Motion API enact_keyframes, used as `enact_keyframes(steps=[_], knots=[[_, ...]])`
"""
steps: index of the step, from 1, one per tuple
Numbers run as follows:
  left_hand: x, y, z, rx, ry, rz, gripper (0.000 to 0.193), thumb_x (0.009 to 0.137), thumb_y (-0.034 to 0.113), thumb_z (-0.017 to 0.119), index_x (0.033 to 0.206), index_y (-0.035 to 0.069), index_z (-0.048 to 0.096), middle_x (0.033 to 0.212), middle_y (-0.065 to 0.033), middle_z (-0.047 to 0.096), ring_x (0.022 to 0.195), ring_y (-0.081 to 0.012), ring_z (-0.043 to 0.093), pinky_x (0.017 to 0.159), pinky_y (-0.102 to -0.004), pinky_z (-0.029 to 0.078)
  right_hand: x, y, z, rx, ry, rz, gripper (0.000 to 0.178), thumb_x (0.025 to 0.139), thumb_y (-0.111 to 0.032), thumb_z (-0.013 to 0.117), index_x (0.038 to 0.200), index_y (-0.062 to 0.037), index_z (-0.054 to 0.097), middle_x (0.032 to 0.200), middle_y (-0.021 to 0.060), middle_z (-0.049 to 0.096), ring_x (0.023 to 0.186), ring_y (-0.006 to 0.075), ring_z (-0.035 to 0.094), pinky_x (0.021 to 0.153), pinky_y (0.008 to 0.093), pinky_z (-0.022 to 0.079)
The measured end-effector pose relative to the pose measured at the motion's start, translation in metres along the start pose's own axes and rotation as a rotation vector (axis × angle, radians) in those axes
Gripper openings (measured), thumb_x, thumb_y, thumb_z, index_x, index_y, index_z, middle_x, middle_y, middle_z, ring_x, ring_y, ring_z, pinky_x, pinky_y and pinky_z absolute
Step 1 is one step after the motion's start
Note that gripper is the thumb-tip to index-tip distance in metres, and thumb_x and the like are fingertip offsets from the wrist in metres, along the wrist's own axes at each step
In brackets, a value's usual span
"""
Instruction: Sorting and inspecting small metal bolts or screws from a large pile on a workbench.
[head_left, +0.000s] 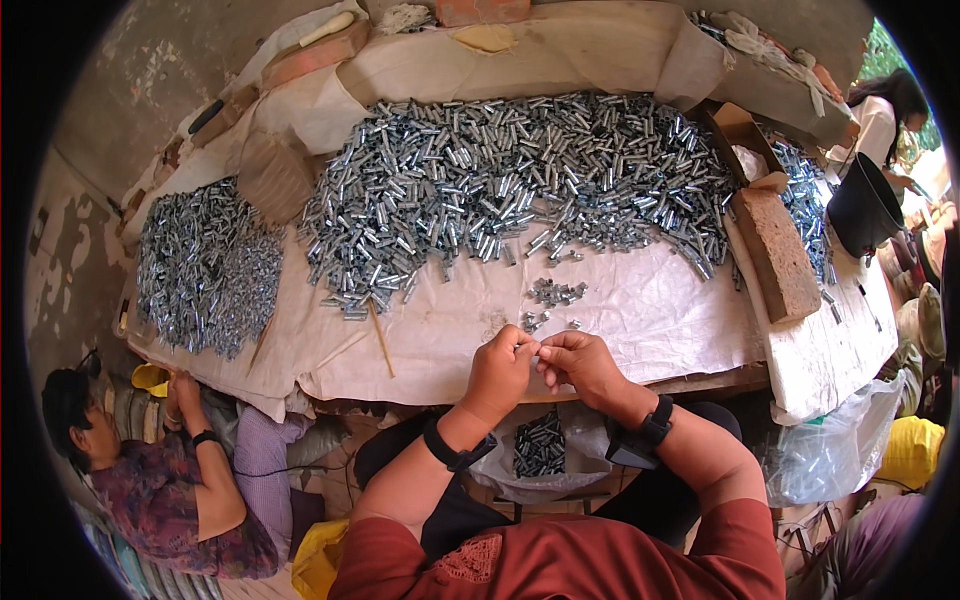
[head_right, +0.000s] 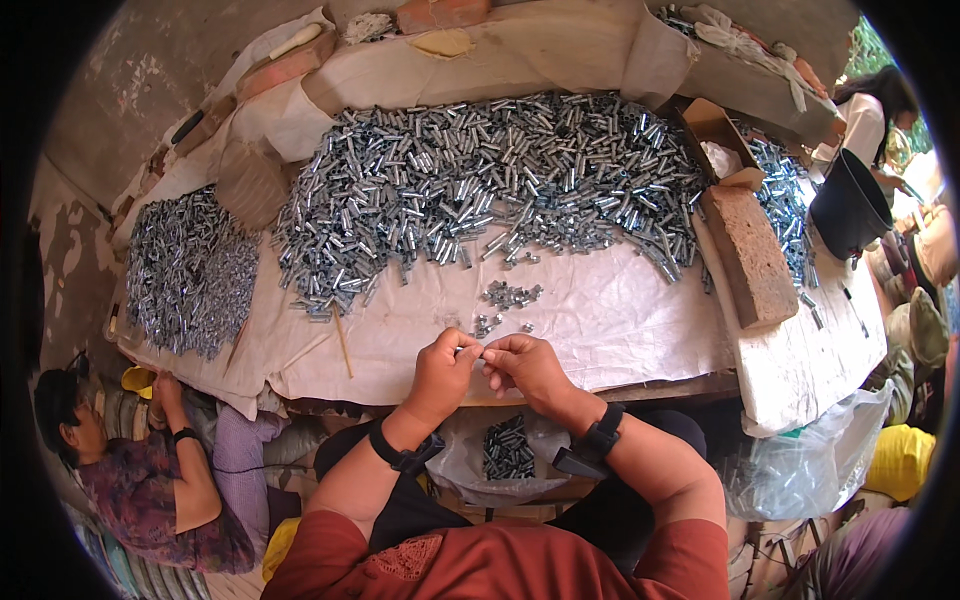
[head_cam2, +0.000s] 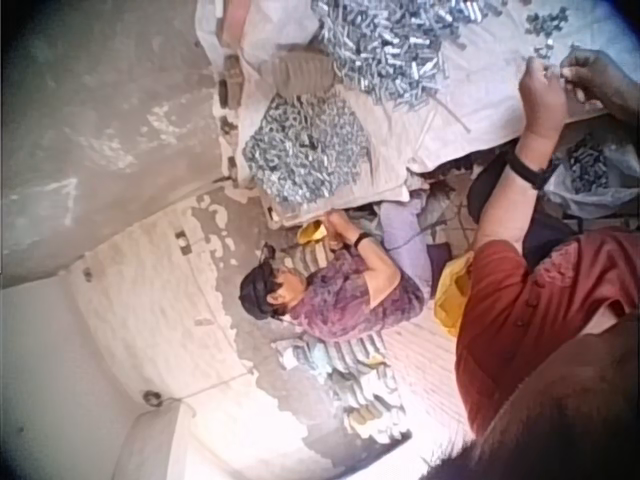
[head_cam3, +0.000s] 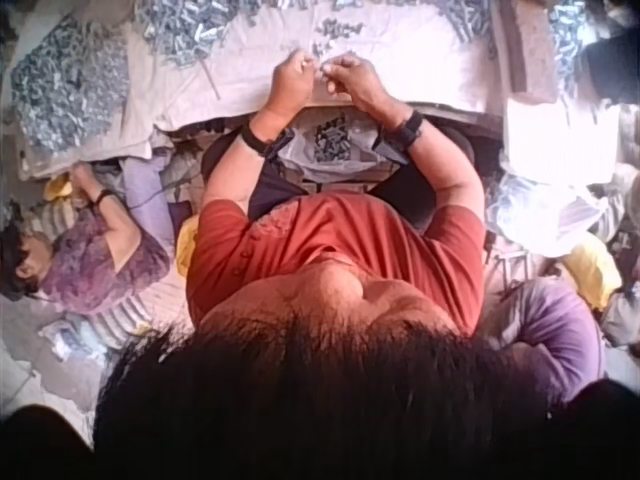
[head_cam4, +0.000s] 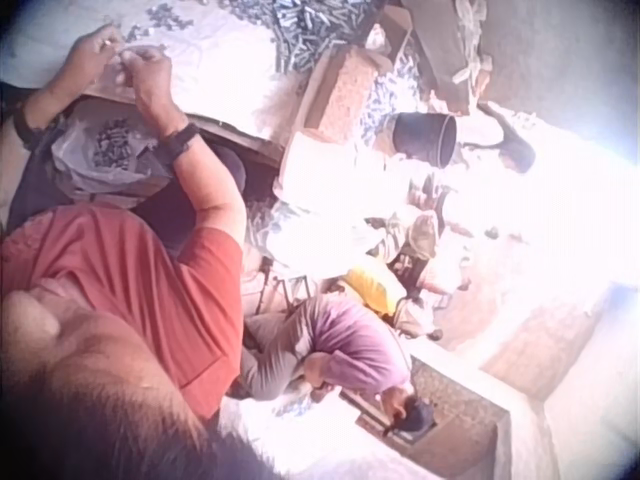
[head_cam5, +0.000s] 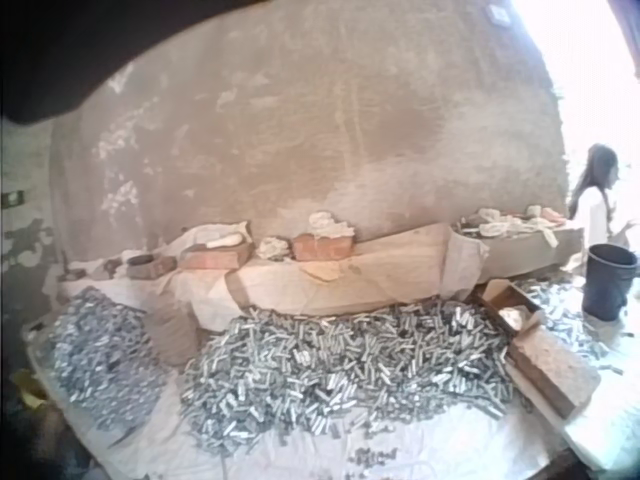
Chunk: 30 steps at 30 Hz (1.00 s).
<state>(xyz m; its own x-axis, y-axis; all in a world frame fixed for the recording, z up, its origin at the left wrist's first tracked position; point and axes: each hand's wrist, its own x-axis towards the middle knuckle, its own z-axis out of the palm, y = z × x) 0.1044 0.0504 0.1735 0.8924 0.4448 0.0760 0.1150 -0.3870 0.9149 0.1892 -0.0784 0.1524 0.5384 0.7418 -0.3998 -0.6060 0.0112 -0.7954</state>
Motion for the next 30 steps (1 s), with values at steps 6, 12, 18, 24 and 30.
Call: enact_keyframes(steps=[6, 12, 18, 24, 30], knots=[[0.002, -0.014, 0.008, 0.206, -0.001, 0.093, 0.011, 0.081, 0.01, 0.061, 0.081, 0.001, 0.055, 0.072, -0.0153, 0.061, 0.065, -0.0283, 0.061, 0.06, -0.0346, 0.047, 0.002, 0.0, -0.005, -0.666, 0.07, -0.055, 0.009, 0.083, -0.012, 0.062, 0.08, -0.003, 0.062, 0.075, 0.0061, 0.061, 0.057, 0.0154, 0.059, 0.049, 0.0306, 0.048], [0.003, -0.033, 0.021, 0.466, -0.051, 0.212, 0.01, 0.083, 0.011, 0.054, 0.081, 0.002, 0.05, 0.071, -0.0199, 0.061, 0.067, -0.0386, 0.06, 0.058, -0.0451, 0.049, 0.009, 0.014, -0.016, -1.445, 0.129, -0.74, 0.007, 0.075, -0.015, 0.062, 0.076, -0.0075, 0.063, 0.076, 0.011, 0.06, 0.071, 0.0293, 0.061, 0.062, 0.0371, 0.05], [0.001, -0.031, 0.033, 0.609, -0.116, 0.296, 0.004, 0.08, 0.007, 0.05, 0.081, 0.003, 0.05, 0.071, -0.0189, 0.06, 0.062, -0.0368, 0.061, 0.056, -0.0437, 0.05, 0.015, -0.011, -0.038, -1.364, 0.305, -0.728, 0.013, 0.074, -0.015, 0.062, 0.08, -0.003, 0.06, 0.079, 0.0165, 0.059, 0.071, 0.034, 0.06, 0.063, 0.0416, 0.049], [-0.006, -0.034, 0.043, 0.744, -0.176, 0.333, 0.005, 0.079, 0.006, 0.051, 0.082, 0.003, 0.049, 0.073, -0.0179, 0.058, 0.061, -0.0363, 0.06, 0.054, -0.0428, 0.05, 0.026, -0.011, -0.044, -1.492, 0.333, -0.572, 0.013, 0.073, -0.014, 0.061, 0.074, -0.0018, 0.057, 0.077, 0.0184, 0.057, 0.07, 0.0358, 0.059, 0.063, 0.0422, 0.049], [0.0, -0.023, 0.018, 0.505, -0.172, 0.292, 0.01, 0.077, 0.011, 0.059, 0.083, 0.004, 0.055, 0.075, -0.0175, 0.061, 0.059, -0.0317, 0.06, 0.049, -0.04, 0.048, 0.024, -0.019, -0.036, -1.334, 0.316, -0.626, 0.011, 0.073, -0.008, 0.056, 0.076, -0.0002, 0.063, 0.078, 0.0202, 0.061, 0.07, 0.0367, 0.06, 0.063, 0.042, 0.049]])
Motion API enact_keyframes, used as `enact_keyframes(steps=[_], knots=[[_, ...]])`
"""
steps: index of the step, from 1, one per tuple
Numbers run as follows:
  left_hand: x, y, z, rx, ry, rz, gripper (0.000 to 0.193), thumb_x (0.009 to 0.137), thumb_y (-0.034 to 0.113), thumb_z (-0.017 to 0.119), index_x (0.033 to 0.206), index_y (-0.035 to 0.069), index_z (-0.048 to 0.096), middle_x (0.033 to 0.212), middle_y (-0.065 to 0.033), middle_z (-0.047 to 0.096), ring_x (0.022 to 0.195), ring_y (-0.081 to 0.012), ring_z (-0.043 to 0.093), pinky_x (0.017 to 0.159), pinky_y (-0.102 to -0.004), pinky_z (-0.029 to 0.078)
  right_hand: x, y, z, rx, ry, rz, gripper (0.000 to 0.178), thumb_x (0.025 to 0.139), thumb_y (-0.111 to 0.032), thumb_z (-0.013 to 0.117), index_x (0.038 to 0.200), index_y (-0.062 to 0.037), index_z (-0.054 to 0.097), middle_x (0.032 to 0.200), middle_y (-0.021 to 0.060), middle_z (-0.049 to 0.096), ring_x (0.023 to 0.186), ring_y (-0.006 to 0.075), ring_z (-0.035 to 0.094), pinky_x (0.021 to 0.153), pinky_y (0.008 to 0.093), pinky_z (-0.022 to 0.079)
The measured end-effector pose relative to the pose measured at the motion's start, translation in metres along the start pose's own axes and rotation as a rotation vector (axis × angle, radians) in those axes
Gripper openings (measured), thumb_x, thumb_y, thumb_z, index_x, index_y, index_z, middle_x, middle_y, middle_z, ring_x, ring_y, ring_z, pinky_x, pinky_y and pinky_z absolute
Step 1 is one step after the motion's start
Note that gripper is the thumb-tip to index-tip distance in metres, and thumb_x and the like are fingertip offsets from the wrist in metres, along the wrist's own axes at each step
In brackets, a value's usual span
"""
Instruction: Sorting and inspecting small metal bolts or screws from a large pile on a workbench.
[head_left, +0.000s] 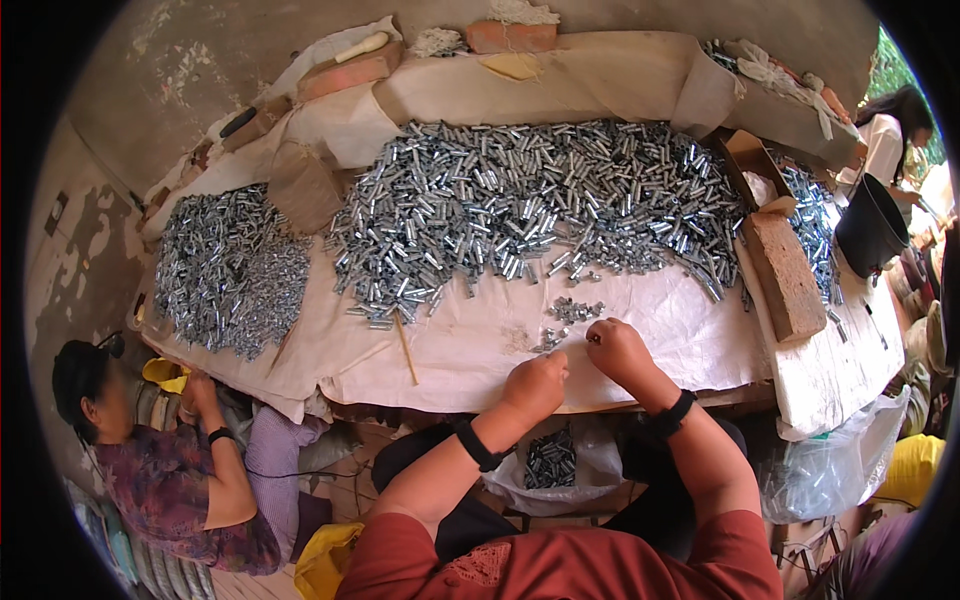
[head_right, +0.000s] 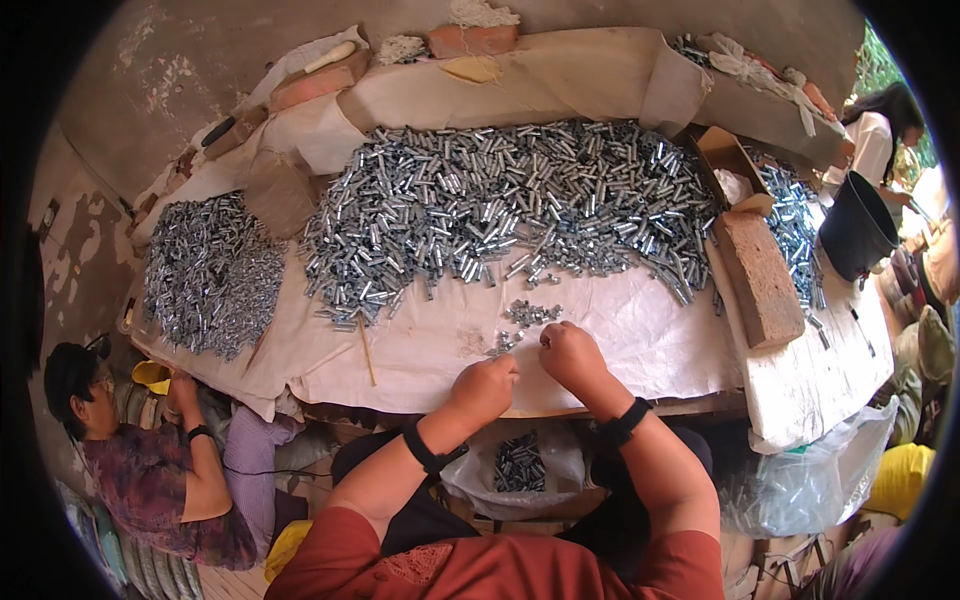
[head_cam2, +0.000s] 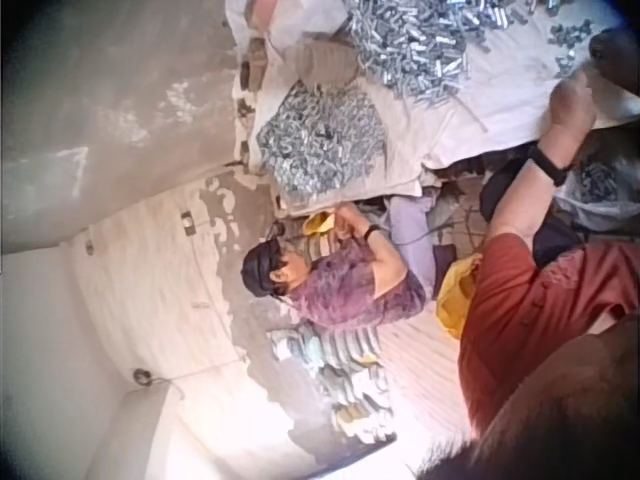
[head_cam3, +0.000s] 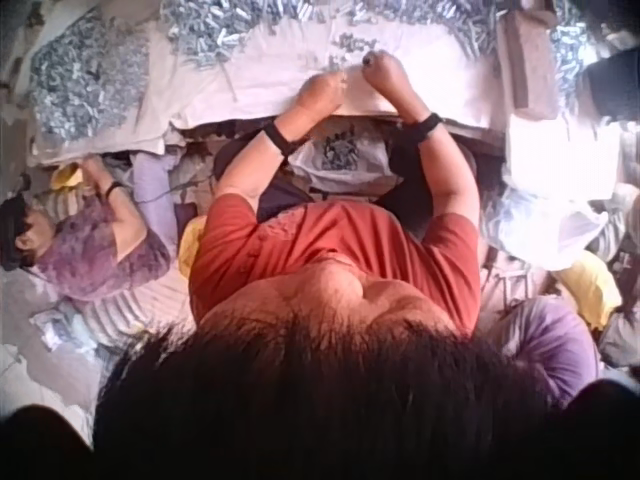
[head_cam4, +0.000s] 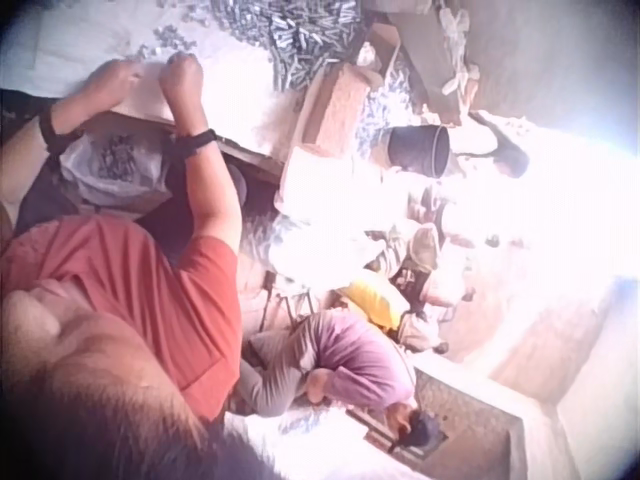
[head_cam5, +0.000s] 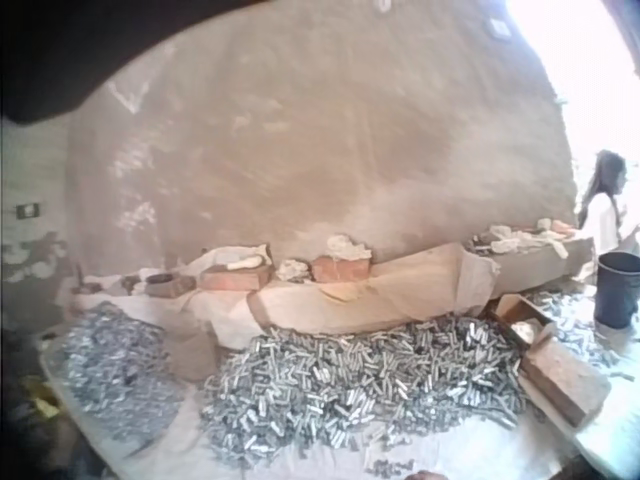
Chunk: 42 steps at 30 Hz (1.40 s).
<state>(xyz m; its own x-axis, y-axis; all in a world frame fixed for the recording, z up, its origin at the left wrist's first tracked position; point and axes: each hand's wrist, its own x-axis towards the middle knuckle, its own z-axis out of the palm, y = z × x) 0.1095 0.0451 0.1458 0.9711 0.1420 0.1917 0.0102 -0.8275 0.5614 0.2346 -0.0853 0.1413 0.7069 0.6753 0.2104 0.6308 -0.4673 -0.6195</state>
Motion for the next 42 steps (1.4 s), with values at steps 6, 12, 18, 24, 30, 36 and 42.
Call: enact_keyframes(steps=[6, 12, 18, 24, 30, 36, 42], knots=[[0.033, -0.01, -0.078, -0.565, -0.513, -0.324, 0.028, 0.075, 0.016, 0.071, 0.099, 0.004, 0.064, 0.067, -0.0032, 0.061, 0.045, -0.0099, 0.052, 0.041, -0.0245, 0.043, -0.006, -0.011, -0.014, 0.445, -0.319, 0.327, 0.016, 0.081, -0.009, 0.057, 0.089, 0.0017, 0.065, 0.063, 0.0098, 0.061, 0.051, 0.0163, 0.058, 0.047, 0.0289, 0.046], [0.081, -0.119, -0.066, 0.248, 0.313, -0.366, 0.036, 0.07, 0.011, 0.068, 0.102, -0.002, 0.057, 0.092, -0.0238, 0.063, 0.086, -0.037, 0.061, 0.075, -0.0427, 0.049, -0.003, -0.014, -0.011, 0.443, -0.296, 0.312, 0.016, 0.081, -0.011, 0.059, 0.086, 0.0024, 0.065, 0.061, 0.0108, 0.061, 0.049, 0.0164, 0.058, 0.049, 0.0296, 0.046], [0.085, -0.137, -0.053, 0.402, 0.368, -0.345, 0.047, 0.069, 0.006, 0.064, 0.113, -0.003, 0.049, 0.077, -0.0207, 0.06, 0.072, -0.036, 0.062, 0.063, -0.0443, 0.051, 0.002, -0.021, -0.013, 0.516, -0.272, 0.41, 0.013, 0.081, -0.01, 0.061, 0.085, 0.0022, 0.063, 0.062, 0.0076, 0.06, 0.049, 0.0143, 0.057, 0.046, 0.0273, 0.046], [0.062, -0.06, -0.065, -1.245, 0.146, -0.74, 0.03, 0.078, 0.0, 0.058, 0.107, -0.001, 0.054, 0.067, -0.0062, 0.056, 0.047, -0.012, 0.054, 0.04, -0.0238, 0.044, -0.003, -0.029, -0.016, 1.335, -0.234, 0.566, 0.009, 0.085, -0.007, 0.06, 0.088, 0.0012, 0.058, 0.073, 0.0077, 0.06, 0.054, 0.0153, 0.059, 0.048, 0.0273, 0.049], [0.025, -0.012, -0.046, -1.411, 0.018, -0.682, 0.008, 0.084, 0.005, 0.058, 0.09, 0.001, 0.055, 0.069, -0.0087, 0.058, 0.044, -0.0126, 0.052, 0.037, -0.0242, 0.04, -0.009, -0.036, -0.006, 1.734, -0.287, 0.54, 0.012, 0.088, -0.012, 0.058, 0.091, -0.0008, 0.055, 0.075, 0.0103, 0.062, 0.056, 0.0167, 0.059, 0.05, 0.0293, 0.05], [0.013, -0.001, -0.04, -1.51, 0.005, -0.652, 0.008, 0.085, 0.007, 0.059, 0.087, 0.002, 0.053, 0.07, -0.0102, 0.059, 0.044, -0.0141, 0.052, 0.037, -0.0251, 0.041, -0.013, -0.036, -0.005, 1.752, -0.312, 0.571, 0.011, 0.088, -0.013, 0.058, 0.089, -0.002, 0.055, 0.072, 0.0084, 0.061, 0.053, 0.0147, 0.056, 0.047, 0.0288, 0.048], [0.011, 0.004, -0.038, -1.491, 0.057, -0.624, 0.01, 0.084, 0.007, 0.06, 0.087, 0.001, 0.051, 0.07, -0.0109, 0.058, 0.044, -0.0152, 0.053, 0.038, -0.0259, 0.042, -0.013, -0.036, -0.005, 1.691, -0.29, 0.549, 0.01, 0.087, -0.012, 0.059, 0.088, -0.0024, 0.056, 0.071, 0.0075, 0.06, 0.053, 0.0136, 0.055, 0.046, 0.0284, 0.047]])
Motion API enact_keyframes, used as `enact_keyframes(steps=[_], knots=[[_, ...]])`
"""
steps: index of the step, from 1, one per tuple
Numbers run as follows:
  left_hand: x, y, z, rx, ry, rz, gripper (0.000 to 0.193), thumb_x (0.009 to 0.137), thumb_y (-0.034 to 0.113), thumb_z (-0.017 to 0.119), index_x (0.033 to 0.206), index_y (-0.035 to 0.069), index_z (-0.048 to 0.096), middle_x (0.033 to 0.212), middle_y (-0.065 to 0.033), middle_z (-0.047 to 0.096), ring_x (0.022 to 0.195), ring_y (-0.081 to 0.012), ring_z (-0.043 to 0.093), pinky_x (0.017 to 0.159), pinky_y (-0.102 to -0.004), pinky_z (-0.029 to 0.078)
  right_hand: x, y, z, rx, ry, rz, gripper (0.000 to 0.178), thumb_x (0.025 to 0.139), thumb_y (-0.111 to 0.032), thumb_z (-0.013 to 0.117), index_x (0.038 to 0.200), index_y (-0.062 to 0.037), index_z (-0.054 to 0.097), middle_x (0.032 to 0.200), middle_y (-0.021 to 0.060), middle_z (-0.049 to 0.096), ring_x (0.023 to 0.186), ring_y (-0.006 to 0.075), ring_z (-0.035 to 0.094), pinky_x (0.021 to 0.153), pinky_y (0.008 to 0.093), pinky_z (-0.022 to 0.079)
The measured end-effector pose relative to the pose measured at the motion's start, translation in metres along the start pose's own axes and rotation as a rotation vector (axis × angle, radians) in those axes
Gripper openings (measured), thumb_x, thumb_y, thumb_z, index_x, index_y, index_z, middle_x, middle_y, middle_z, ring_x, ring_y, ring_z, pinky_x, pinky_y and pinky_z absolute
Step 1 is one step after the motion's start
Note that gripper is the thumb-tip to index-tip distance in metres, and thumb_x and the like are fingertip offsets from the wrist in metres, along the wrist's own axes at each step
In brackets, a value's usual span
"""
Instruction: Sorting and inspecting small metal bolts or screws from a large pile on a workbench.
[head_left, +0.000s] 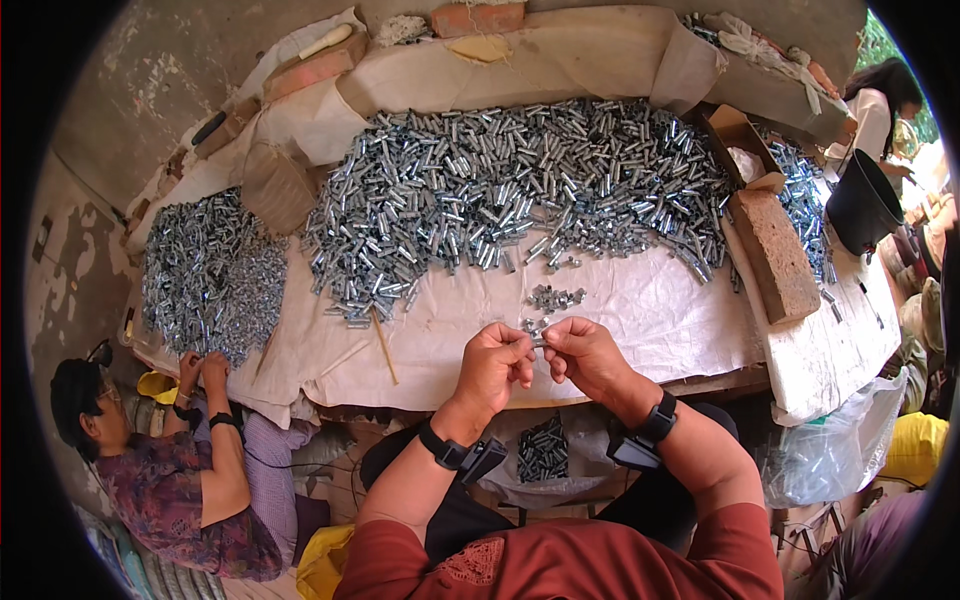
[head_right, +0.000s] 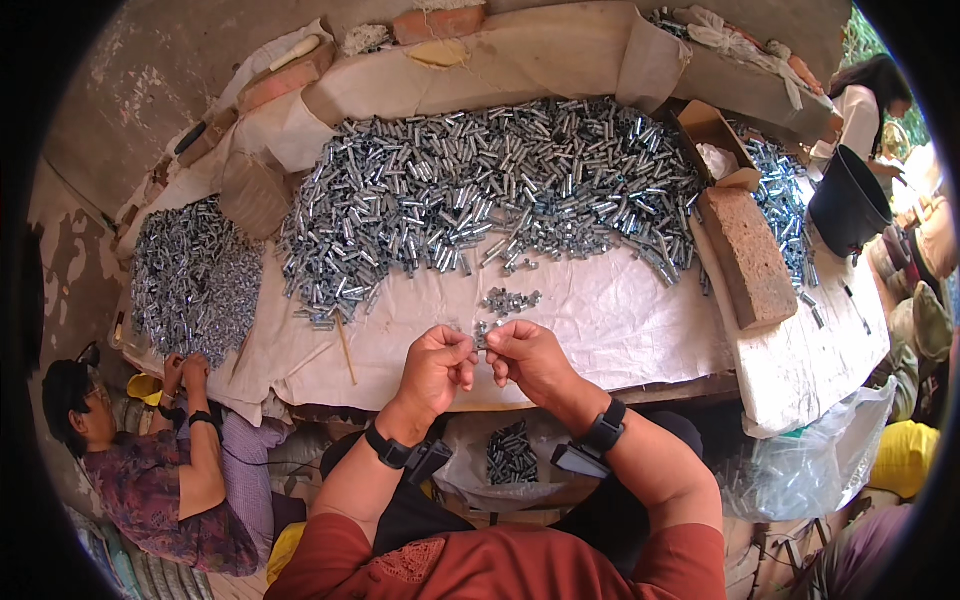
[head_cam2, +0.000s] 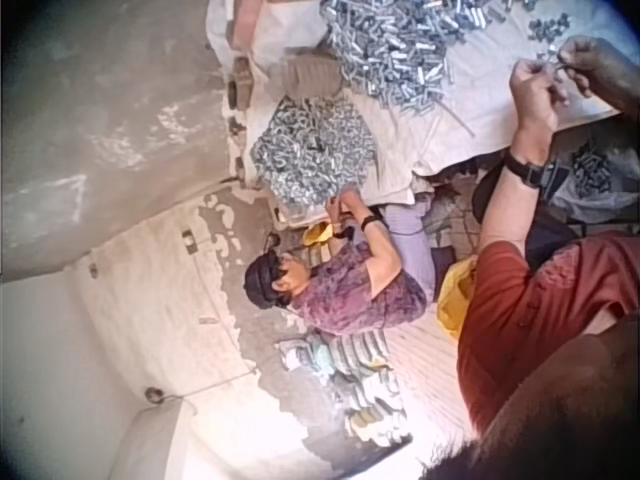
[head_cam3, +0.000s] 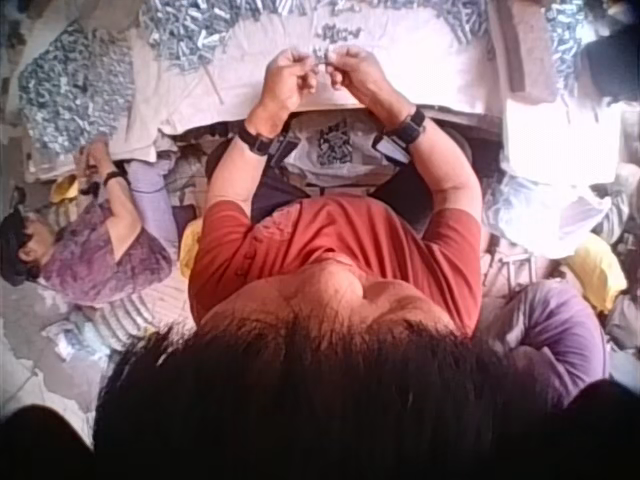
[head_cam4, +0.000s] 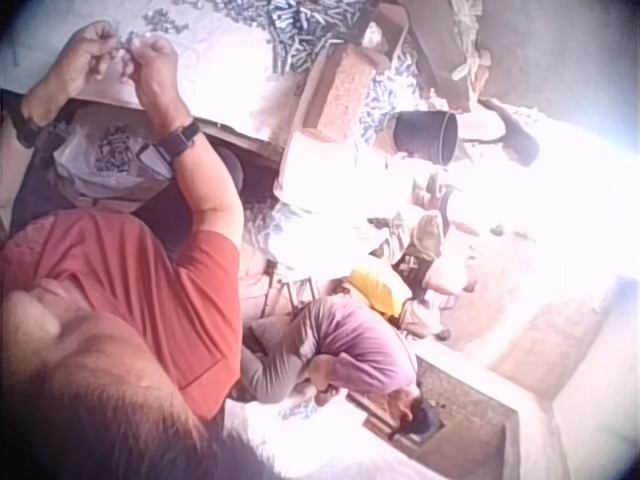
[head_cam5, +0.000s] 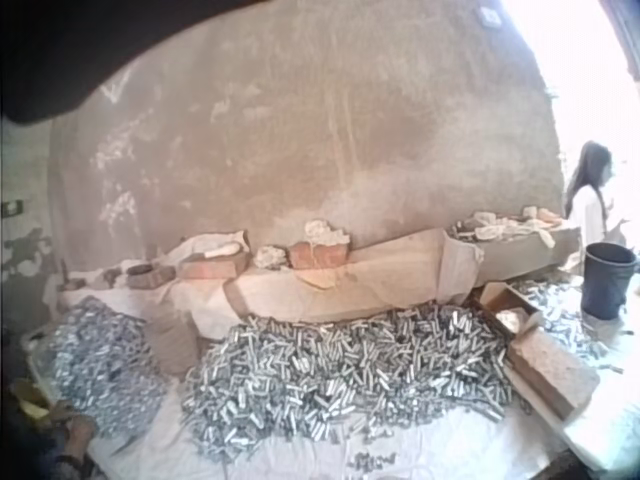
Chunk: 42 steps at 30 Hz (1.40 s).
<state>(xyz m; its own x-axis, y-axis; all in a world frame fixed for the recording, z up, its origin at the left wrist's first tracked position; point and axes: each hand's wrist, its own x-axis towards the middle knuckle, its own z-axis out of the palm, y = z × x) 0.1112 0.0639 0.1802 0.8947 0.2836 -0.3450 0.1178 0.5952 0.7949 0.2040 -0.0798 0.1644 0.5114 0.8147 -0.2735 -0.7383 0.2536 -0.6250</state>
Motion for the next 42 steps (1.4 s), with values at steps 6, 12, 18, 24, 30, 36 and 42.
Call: enact_keyframes(steps=[6, 12, 18, 24, 30, 36, 42], knots=[[-0.003, -0.003, 0.004, 0.196, 0.01, 0.148, 0.011, 0.085, 0.007, 0.059, 0.086, 0.001, 0.051, 0.07, -0.0098, 0.057, 0.044, -0.014, 0.053, 0.038, -0.0245, 0.041, 0.0, 0.003, 0.002, -0.01, 0.035, -0.009, 0.01, 0.087, -0.012, 0.059, 0.089, -0.0027, 0.055, 0.07, 0.0062, 0.059, 0.051, 0.0123, 0.053, 0.042, 0.0255, 0.043], [0.003, -0.021, -0.007, 1.039, 0.019, 0.482, 0.009, 0.083, 0.006, 0.058, 0.087, 0.002, 0.051, 0.073, -0.0131, 0.059, 0.055, -0.0268, 0.058, 0.047, -0.0347, 0.045, 0.004, 0.021, -0.007, -0.255, 0.154, 0.116, 0.011, 0.09, -0.014, 0.057, 0.088, -0.0034, 0.057, 0.065, 0.0042, 0.057, 0.051, 0.0096, 0.052, 0.041, 0.0239, 0.039], [0.01, -0.044, -0.014, 1.462, -0.009, 0.61, 0.009, 0.078, 0.002, 0.051, 0.086, 0.001, 0.048, 0.077, -0.0224, 0.058, 0.069, -0.0415, 0.058, 0.059, -0.0459, 0.049, 0.015, 0.035, -0.026, -1.641, -0.029, -0.481, 0.011, 0.079, -0.008, 0.057, 0.086, -0.0033, 0.064, 0.07, 0.013, 0.064, 0.058, 0.0295, 0.061, 0.053, 0.0376, 0.048], [0.01, -0.054, -0.006, 1.636, -0.059, 0.579, 0.008, 0.077, 0.001, 0.047, 0.085, -0.001, 0.048, 0.078, -0.0229, 0.058, 0.066, -0.0397, 0.06, 0.055, -0.0445, 0.05, 0.029, 0.009, -0.023, -1.799, 0.256, -0.709, 0.014, 0.075, -0.009, 0.054, 0.087, -0.0037, 0.06, 0.079, 0.0161, 0.059, 0.067, 0.0335, 0.061, 0.059, 0.0408, 0.05], [0.009, -0.049, -0.009, 1.601, -0.035, 0.554, 0.008, 0.077, 0.004, 0.051, 0.084, 0.001, 0.05, 0.08, -0.0206, 0.059, 0.069, -0.0391, 0.06, 0.06, -0.0456, 0.049, 0.049, 0.014, -0.033, -1.868, 0.203, -0.713, 0.007, 0.076, -0.008, 0.053, 0.08, -0.0035, 0.057, 0.078, 0.0138, 0.057, 0.068, 0.032, 0.06, 0.058, 0.0405, 0.049], [-0.018, 0.031, 0.019, 1.449, -0.446, 0.072, 0.023, 0.073, 0.014, 0.064, 0.094, 0.007, 0.064, 0.088, -0.0194, 0.064, 0.077, -0.0367, 0.061, 0.069, -0.0418, 0.049, 0.037, 0.007, -0.035, -1.922, 0.195, -0.65, 0.009, 0.075, -0.016, 0.059, 0.075, -0.0067, 0.061, 0.074, 0.0104, 0.058, 0.068, 0.0304, 0.06, 0.06, 0.04, 0.049], [0.064, 0.059, -0.017, 1.598, -0.063, 0.557, 0.031, 0.072, 0.01, 0.065, 0.103, 0.01, 0.065, 0.102, -0.012, 0.063, 0.092, -0.0306, 0.059, 0.08, -0.0355, 0.047, 0.023, 0.001, -0.027, -1.864, 0.121, -0.668, 0.01, 0.074, -0.014, 0.058, 0.071, -0.0046, 0.061, 0.074, 0.0121, 0.058, 0.066, 0.0314, 0.06, 0.06, 0.0406, 0.05]])
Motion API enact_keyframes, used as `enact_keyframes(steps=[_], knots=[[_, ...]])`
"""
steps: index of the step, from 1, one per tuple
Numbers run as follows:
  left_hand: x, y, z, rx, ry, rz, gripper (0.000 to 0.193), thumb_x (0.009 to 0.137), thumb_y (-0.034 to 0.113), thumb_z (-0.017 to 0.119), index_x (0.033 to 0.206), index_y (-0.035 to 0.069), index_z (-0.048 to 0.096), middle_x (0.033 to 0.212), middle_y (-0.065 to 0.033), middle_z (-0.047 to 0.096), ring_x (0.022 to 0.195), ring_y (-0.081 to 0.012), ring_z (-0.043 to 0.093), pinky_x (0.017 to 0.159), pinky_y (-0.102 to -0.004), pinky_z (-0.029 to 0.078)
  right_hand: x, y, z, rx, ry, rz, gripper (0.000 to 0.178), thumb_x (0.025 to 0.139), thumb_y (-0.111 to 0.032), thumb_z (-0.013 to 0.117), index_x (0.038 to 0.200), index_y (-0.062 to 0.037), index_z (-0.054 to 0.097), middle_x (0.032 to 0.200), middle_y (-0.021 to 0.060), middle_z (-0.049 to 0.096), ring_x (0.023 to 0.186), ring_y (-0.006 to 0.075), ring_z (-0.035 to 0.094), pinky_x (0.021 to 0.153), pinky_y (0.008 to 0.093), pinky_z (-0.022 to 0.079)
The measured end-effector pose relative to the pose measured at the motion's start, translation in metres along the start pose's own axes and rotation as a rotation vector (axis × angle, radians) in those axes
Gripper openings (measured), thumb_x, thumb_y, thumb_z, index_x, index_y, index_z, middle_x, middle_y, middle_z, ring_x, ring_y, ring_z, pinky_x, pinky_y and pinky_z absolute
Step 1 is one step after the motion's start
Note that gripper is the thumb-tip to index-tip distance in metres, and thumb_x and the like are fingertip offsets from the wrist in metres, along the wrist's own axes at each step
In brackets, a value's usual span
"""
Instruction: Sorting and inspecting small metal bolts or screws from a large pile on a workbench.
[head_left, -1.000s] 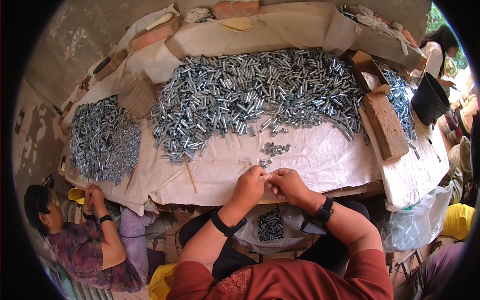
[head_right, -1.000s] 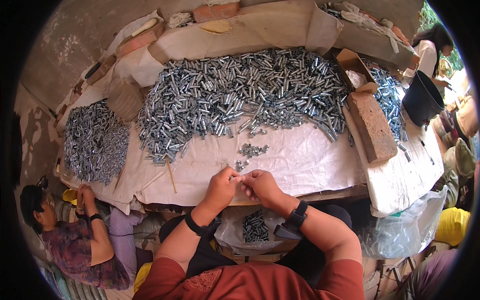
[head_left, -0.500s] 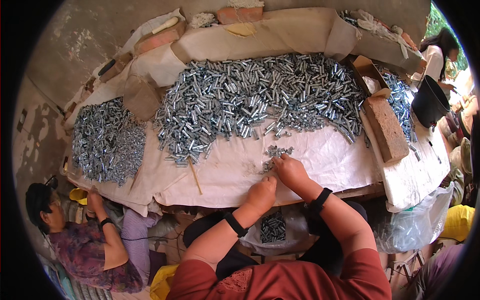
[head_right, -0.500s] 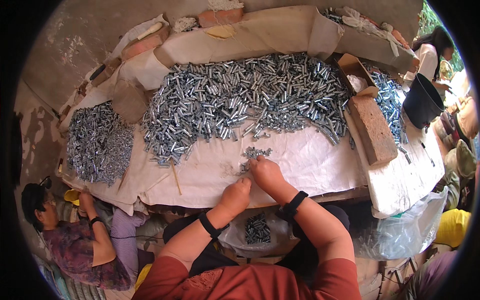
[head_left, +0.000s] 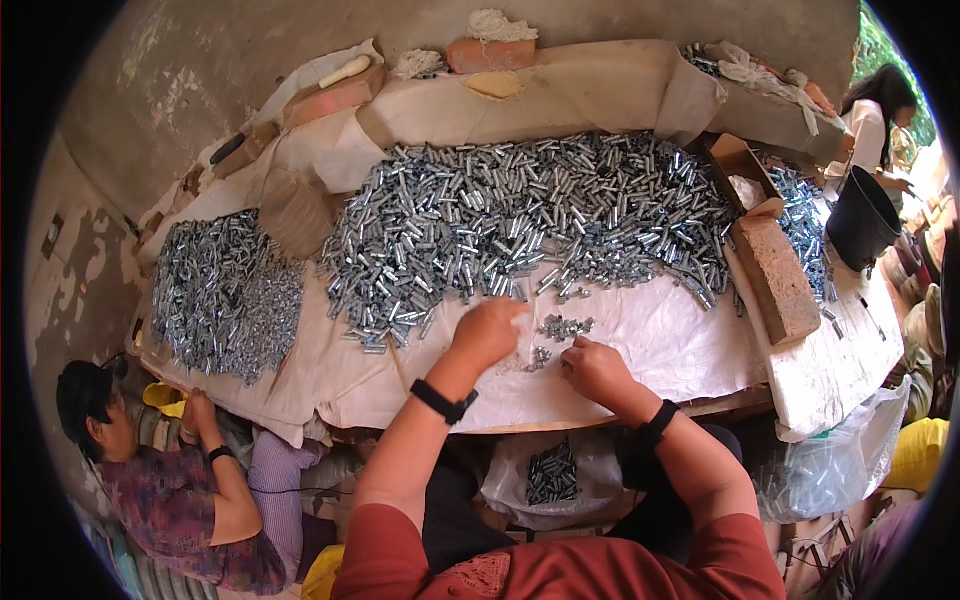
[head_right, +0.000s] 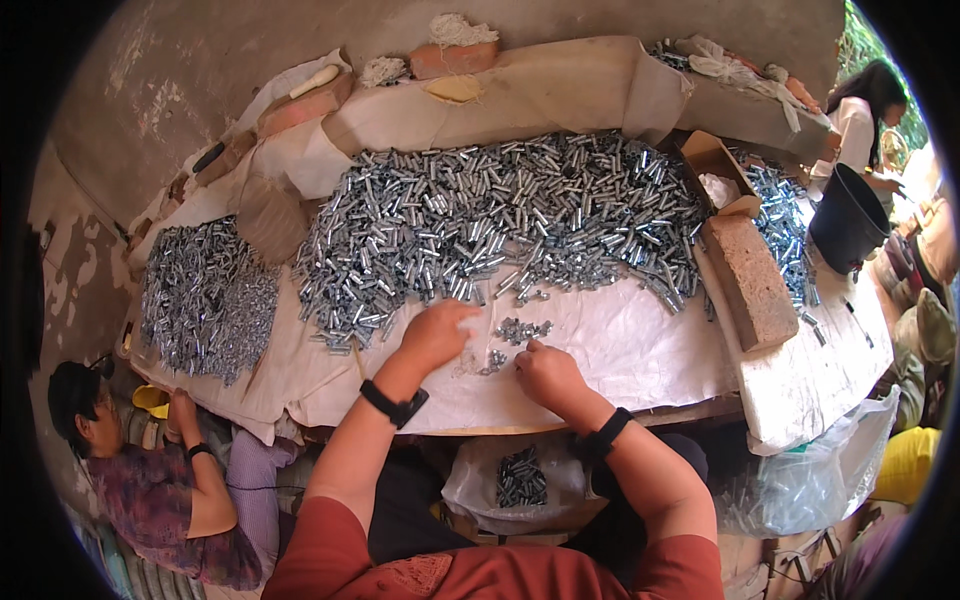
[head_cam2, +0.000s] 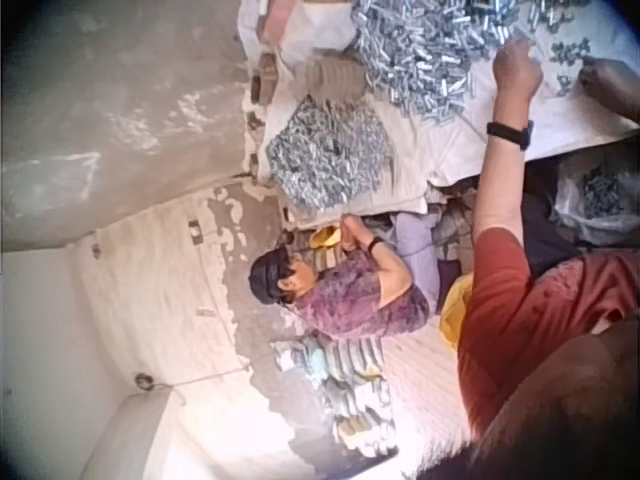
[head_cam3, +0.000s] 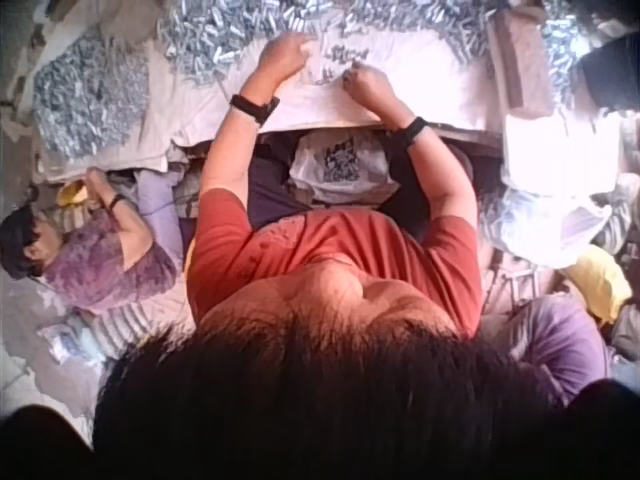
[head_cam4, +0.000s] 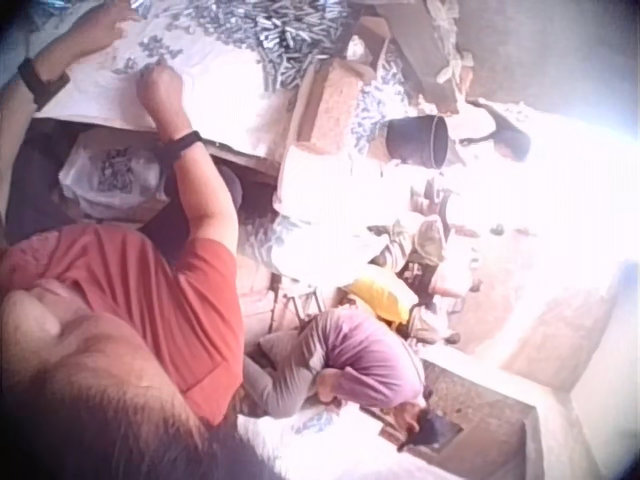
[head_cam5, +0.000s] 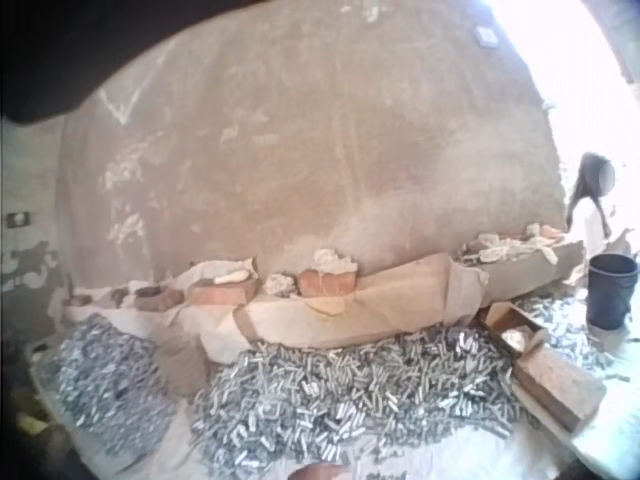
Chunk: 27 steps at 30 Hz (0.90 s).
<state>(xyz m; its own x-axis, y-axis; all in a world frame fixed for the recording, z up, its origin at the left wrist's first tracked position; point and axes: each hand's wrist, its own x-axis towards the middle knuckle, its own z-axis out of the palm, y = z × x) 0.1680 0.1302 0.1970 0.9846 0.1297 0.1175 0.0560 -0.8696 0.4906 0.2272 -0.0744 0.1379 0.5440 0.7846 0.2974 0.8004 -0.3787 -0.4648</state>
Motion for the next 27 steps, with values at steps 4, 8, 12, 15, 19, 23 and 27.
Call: enact_keyframes(steps=[4, 8, 12, 15, 19, 23, 27], knots=[[0.045, -0.039, 0.026, 0.16, 0.044, 0.122, 0.032, 0.074, 0.004, 0.06, 0.105, 0.01, 0.063, 0.114, -0.0108, 0.057, 0.104, -0.0297, 0.054, 0.088, -0.0359, 0.044, -0.002, 0.008, 0.009, 0.016, 0.006, 0.001, 0.008, 0.073, -0.012, 0.061, 0.075, -0.0052, 0.063, 0.074, 0.0118, 0.057, 0.067, 0.0309, 0.06, 0.062, 0.0401, 0.05], [0.062, -0.062, 0.052, 0.315, 0.148, 0.269, 0.027, 0.073, 0.0, 0.053, 0.096, 0.01, 0.064, 0.109, -0.0097, 0.056, 0.105, -0.0291, 0.051, 0.086, -0.0381, 0.044, -0.001, 0.007, 0.007, 0.04, 0.01, -0.009, 0.009, 0.074, -0.01, 0.055, 0.073, -0.0021, 0.06, 0.076, 0.0149, 0.058, 0.065, 0.0336, 0.06, 0.061, 0.0419, 0.05], [0.06, -0.066, 0.054, 0.289, 0.119, 0.243, 0.012, 0.075, 0.002, 0.053, 0.082, 0.007, 0.061, 0.097, -0.0088, 0.056, 0.095, -0.0297, 0.052, 0.079, -0.0409, 0.044, -0.002, 0.008, 0.004, 0.118, 0.0, 0.047, 0.009, 0.073, -0.007, 0.053, 0.076, -0.0016, 0.06, 0.078, 0.0162, 0.059, 0.069, 0.0345, 0.06, 0.064, 0.0418, 0.05], [0.041, -0.056, 0.053, 0.216, 0.139, 0.206, 0.007, 0.07, 0.003, 0.063, 0.075, 0.005, 0.059, 0.09, -0.0092, 0.056, 0.09, -0.0303, 0.052, 0.078, -0.0396, 0.044, -0.002, 0.009, -0.003, 0.173, -0.014, 0.118, 0.012, 0.072, -0.005, 0.052, 0.079, -0.0018, 0.061, 0.081, 0.0168, 0.06, 0.072, 0.0355, 0.06, 0.068, 0.0419, 0.05], [0.01, -0.042, 0.052, 0.115, 0.077, 0.053, 0.016, 0.063, 0.005, 0.072, 0.075, 0.004, 0.062, 0.087, -0.0097, 0.058, 0.087, -0.0305, 0.053, 0.078, -0.0382, 0.044, 0.0, 0.014, -0.005, 0.269, 0.0, 0.182, 0.014, 0.072, -0.004, 0.053, 0.081, -0.0017, 0.062, 0.084, 0.0177, 0.062, 0.076, 0.0364, 0.06, 0.071, 0.0409, 0.049], [-0.016, -0.024, 0.048, 0.017, 0.164, -0.023, 0.017, 0.06, 0.004, 0.073, 0.075, 0.004, 0.064, 0.083, -0.0105, 0.058, 0.086, -0.0307, 0.053, 0.077, -0.0375, 0.044, 0.003, 0.01, -0.01, 0.439, 0.012, 0.246, 0.01, 0.076, -0.007, 0.058, 0.084, -0.001, 0.063, 0.079, 0.0168, 0.064, 0.072, 0.0299, 0.063, 0.066, 0.0359, 0.05], [-0.032, -0.009, 0.039, -0.203, 0.286, -0.153, 0.018, 0.066, 0.004, 0.072, 0.081, 0.002, 0.063, 0.08, -0.0076, 0.058, 0.072, -0.023, 0.057, 0.064, -0.0331, 0.046, 0.006, -0.004, -0.018, 0.795, -0.118, 0.569, 0.009, 0.082, -0.007, 0.058, 0.085, 0.0, 0.062, 0.075, 0.0117, 0.064, 0.064, 0.0195, 0.063, 0.058, 0.0315, 0.05]])
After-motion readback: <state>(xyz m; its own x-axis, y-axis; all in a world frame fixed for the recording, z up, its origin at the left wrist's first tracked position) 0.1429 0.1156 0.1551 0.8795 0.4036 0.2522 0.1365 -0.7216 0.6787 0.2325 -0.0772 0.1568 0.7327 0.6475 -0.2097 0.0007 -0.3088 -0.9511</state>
